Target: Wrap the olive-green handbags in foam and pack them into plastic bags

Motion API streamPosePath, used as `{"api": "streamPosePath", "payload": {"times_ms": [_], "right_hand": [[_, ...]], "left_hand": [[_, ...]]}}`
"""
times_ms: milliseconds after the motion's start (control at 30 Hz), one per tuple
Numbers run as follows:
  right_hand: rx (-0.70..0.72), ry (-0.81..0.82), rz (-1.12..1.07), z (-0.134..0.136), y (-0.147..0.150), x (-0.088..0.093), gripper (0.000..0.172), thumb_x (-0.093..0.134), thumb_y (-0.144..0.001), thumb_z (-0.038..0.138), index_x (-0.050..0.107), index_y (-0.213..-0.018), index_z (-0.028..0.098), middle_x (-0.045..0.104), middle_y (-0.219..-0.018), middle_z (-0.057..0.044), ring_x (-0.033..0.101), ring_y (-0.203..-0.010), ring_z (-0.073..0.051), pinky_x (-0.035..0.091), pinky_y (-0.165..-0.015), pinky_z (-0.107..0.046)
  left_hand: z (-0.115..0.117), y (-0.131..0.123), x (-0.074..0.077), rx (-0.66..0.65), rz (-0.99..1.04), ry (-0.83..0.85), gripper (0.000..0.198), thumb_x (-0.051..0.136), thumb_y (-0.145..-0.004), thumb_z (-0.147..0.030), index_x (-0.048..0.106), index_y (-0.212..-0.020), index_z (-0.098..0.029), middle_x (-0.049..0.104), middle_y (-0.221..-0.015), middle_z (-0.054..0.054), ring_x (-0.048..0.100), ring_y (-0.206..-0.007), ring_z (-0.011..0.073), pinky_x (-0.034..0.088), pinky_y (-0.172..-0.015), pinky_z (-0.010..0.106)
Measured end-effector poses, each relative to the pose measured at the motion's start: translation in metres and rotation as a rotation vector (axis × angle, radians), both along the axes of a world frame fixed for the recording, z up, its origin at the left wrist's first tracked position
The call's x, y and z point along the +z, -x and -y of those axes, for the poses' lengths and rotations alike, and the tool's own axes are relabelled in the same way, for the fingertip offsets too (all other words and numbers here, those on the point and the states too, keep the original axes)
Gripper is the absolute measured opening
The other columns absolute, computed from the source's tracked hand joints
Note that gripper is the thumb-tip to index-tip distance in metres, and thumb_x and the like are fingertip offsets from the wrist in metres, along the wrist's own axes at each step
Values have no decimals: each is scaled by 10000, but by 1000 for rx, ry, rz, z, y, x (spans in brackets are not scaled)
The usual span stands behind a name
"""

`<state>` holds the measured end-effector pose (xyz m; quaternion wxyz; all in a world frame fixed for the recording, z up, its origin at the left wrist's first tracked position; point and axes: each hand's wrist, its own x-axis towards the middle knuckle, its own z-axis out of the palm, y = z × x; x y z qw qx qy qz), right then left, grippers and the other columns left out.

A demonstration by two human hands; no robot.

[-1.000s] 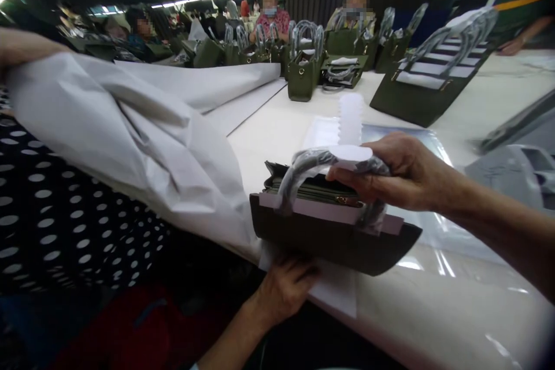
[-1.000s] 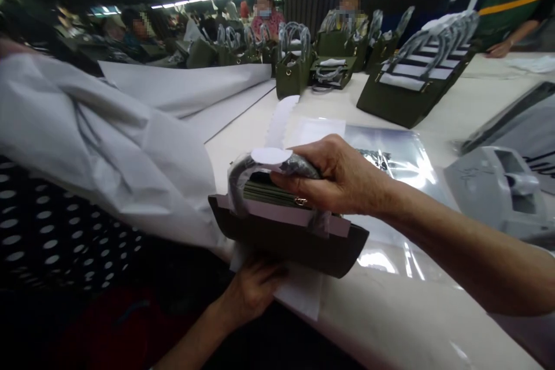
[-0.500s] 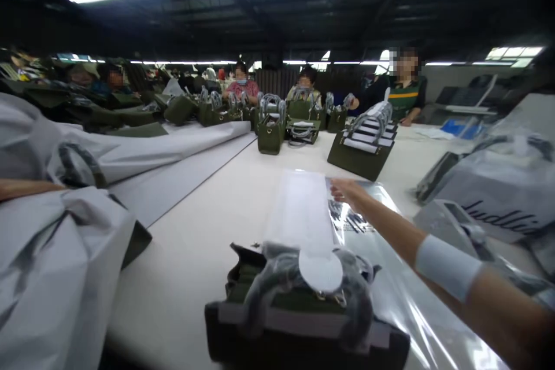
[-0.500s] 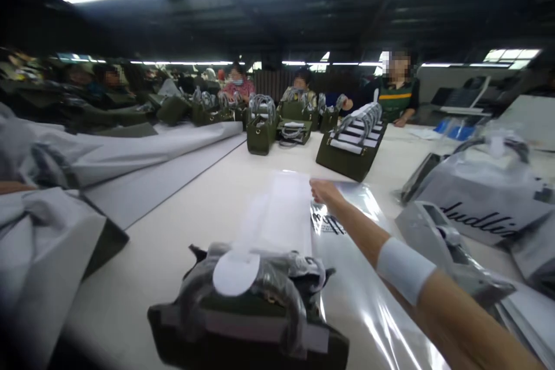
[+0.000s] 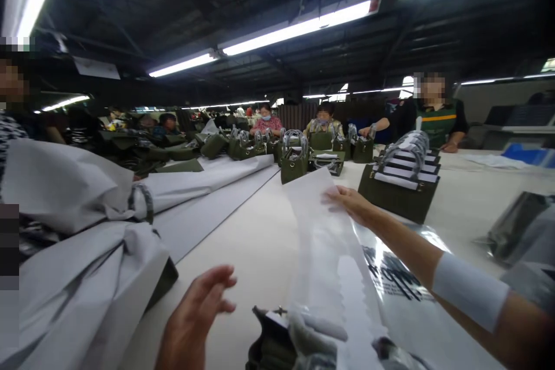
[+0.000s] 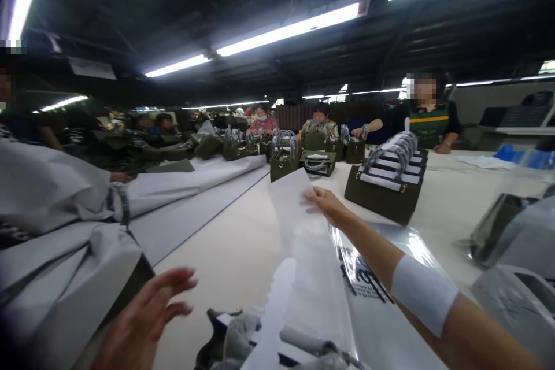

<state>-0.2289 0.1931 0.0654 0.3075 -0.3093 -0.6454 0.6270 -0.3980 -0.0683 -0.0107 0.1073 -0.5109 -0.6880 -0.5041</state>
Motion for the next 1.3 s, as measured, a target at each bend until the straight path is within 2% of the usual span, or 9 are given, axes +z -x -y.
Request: {"api": "streamPosePath", "payload": {"times_ms": [133,233,400,600,700,900,1000,1100,1300], "right_hand": [[301,-24,-179,53,0,35,284,566,-801,254,519,-1071,182,579,-1110,-108,603,-917,-183,487,-702,-262],[548,-1,-250,83,-3,46,321,598,-781,284,541,-1069,154,614,-1039,-113,622,-848,-178,494,-746,-307],[731,-92,-157,103,-2,52,353,618,-764,361,582,-1027,128,639,-883,-74,601,-711,-128,488,-684,-268],[421,-717,-95,107,-4,67,258,680,-675,346,653,-818,132,538,-1128,-96,495,-1061,-223,399,-906,-343],[446,-740,-89,110,-7,72,292,655,-689,323,616,-904,130,583,-1046,-86,525,-1025,-219,392,-913,-363],[465,-734,-69,112,-25,62,238,562,-738,256,517,-932,124,597,-865,-41,559,-836,-148,438,-741,-256],[470,-816,10,114,-44,51,79,546,-706,142,542,-784,130,563,-720,-5,503,-682,-106,387,-627,-202],[556,-1050,133,122,-61,48,81,490,-718,72,535,-721,139,537,-686,2,459,-637,-88,355,-616,-198],[652,-1426,247,133,-79,70,303,349,-659,-66,528,-775,150,554,-890,-61,512,-879,-125,383,-751,-226]], "left_hand": [[-6,-12,61,-229,643,41,668,462,-824,-518,203,-1363,-221,234,-1423,183,327,-1265,310,436,-887,450],[-26,-31,97,-332,796,-32,940,565,-715,-593,31,-1396,-225,80,-1465,184,132,-1336,326,337,-973,486],[-31,-60,120,-556,826,-271,737,599,-735,-467,260,-1339,-214,478,-1275,133,487,-1135,252,427,-896,353],[-22,-71,117,-592,848,-389,319,621,-737,-308,495,-996,-169,615,-829,12,584,-706,124,466,-658,240],[-24,-75,120,-564,827,-398,291,643,-711,-278,457,-916,-189,566,-733,-33,545,-610,91,447,-583,212],[19,-90,128,-297,612,-498,305,627,-731,-268,454,-978,-223,511,-1139,33,498,-1056,164,401,-911,329],[67,-107,108,-74,25,-371,33,539,-781,-178,524,-808,-191,414,-1291,51,353,-1231,220,270,-1034,412],[98,-127,73,61,-451,-190,101,566,-743,-153,580,-841,-171,333,-1365,108,284,-1269,332,262,-1010,541],[87,-150,38,285,-566,-130,559,646,-723,-274,445,-1210,-86,165,-1420,250,225,-1279,418,310,-963,590]]}}
